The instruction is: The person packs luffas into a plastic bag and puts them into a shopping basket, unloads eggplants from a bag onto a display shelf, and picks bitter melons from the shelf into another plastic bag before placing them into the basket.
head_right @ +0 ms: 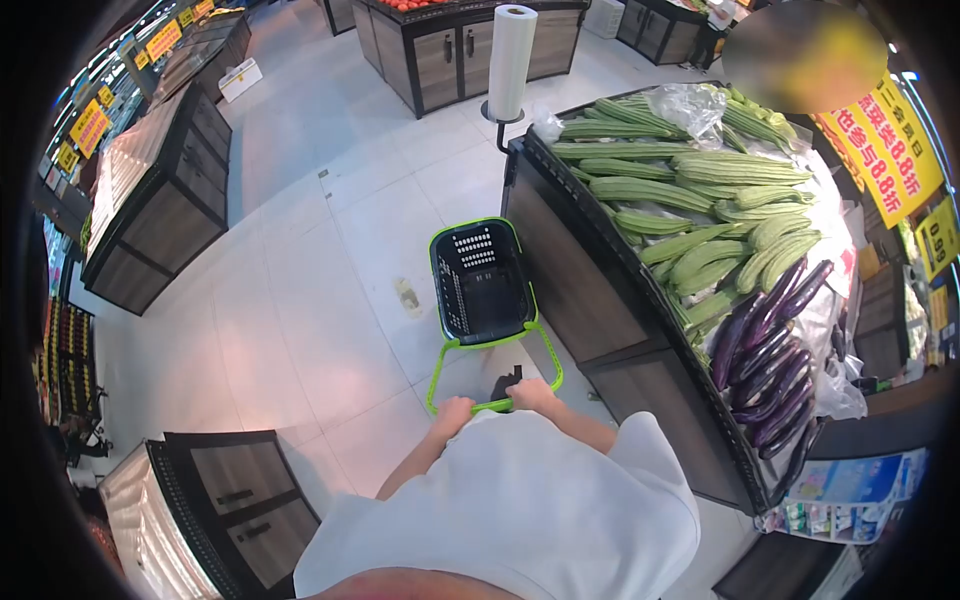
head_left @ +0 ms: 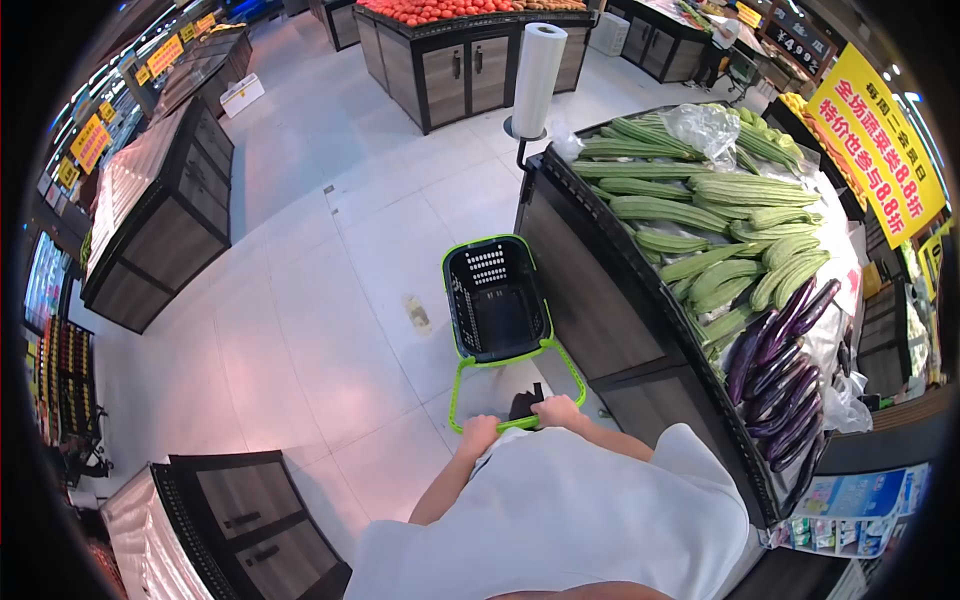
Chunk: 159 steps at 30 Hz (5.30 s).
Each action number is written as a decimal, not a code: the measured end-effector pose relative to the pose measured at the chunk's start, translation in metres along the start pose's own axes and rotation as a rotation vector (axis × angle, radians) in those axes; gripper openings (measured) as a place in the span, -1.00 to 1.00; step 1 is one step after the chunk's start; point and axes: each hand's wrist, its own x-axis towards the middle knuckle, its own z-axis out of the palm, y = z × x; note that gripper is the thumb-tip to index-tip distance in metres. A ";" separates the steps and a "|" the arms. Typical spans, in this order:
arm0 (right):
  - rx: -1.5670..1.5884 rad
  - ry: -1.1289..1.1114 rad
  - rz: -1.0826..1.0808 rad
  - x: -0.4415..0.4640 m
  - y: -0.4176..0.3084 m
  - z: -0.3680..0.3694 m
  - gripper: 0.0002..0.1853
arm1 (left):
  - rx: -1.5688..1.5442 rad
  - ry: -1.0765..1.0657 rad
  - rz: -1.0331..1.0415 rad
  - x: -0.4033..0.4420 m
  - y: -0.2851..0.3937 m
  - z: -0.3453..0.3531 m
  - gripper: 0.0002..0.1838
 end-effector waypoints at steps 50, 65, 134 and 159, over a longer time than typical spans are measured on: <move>0.372 1.952 1.810 -0.710 0.524 0.127 -0.10 | 0.118 -0.189 0.035 0.023 0.186 0.115 -0.62; 0.366 1.278 2.257 -0.739 0.601 0.137 0.09 | 0.281 -0.330 -0.131 0.016 0.222 0.152 -0.56; 0.840 0.376 0.746 0.672 -0.040 -0.287 -0.56 | 0.531 -0.302 0.833 0.693 -0.360 -0.443 -0.72; 0.980 0.362 1.074 0.735 0.264 -0.370 -0.71 | 0.609 -0.808 1.003 1.010 -0.167 -0.404 -0.29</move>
